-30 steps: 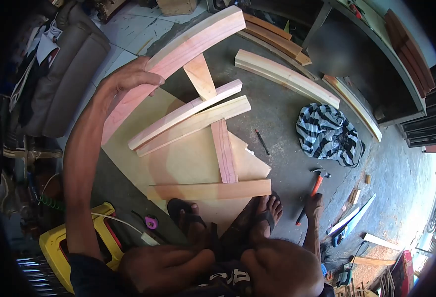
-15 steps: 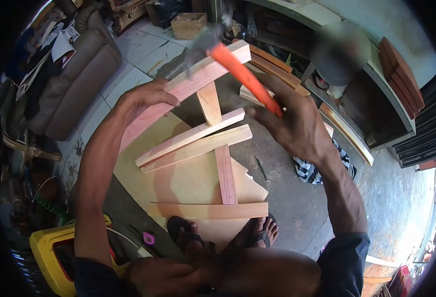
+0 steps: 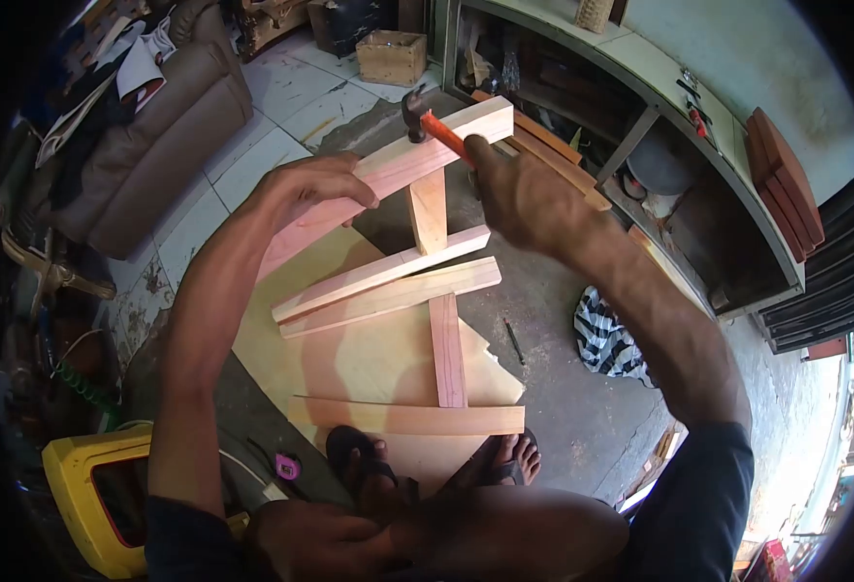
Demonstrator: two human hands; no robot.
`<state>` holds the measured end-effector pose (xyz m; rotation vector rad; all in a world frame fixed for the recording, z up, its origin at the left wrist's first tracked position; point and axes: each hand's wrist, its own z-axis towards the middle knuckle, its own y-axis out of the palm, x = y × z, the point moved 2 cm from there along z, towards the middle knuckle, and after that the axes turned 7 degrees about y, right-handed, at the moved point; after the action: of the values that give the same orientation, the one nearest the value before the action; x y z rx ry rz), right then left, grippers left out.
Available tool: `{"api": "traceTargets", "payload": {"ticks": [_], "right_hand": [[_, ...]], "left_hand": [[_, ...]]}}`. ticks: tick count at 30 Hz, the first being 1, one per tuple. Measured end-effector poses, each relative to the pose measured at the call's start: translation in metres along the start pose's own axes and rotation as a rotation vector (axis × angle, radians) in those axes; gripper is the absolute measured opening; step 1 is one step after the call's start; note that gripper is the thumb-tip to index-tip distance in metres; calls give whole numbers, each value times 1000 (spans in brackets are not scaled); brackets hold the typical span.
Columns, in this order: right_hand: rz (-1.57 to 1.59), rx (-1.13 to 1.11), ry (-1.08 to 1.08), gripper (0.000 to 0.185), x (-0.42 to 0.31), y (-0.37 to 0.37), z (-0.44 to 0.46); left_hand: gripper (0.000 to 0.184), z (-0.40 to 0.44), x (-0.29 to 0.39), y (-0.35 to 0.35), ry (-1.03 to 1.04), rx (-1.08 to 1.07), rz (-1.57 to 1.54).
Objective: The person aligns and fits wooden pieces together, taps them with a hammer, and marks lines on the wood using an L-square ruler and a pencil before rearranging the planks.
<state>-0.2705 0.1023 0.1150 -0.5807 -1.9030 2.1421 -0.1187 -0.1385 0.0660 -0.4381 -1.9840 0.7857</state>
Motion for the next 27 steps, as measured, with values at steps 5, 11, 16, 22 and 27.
{"api": "traceTargets", "payload": {"ticks": [5, 11, 16, 22, 27], "right_hand": [[232, 246, -101, 30, -22, -40, -9], [2, -14, -3, 30, 6, -9, 3], [189, 277, -77, 30, -8, -37, 3], [53, 20, -42, 27, 8, -17, -13], [346, 288, 201, 36, 17, 17, -129]], "left_hand": [[72, -3, 0, 1, -8, 28, -30], [62, 2, 5, 4, 22, -76, -95], [63, 12, -10, 6, 28, -60, -122], [76, 1, 0, 5, 55, -113, 7], [80, -10, -46, 30, 100, -84, 82]]}}
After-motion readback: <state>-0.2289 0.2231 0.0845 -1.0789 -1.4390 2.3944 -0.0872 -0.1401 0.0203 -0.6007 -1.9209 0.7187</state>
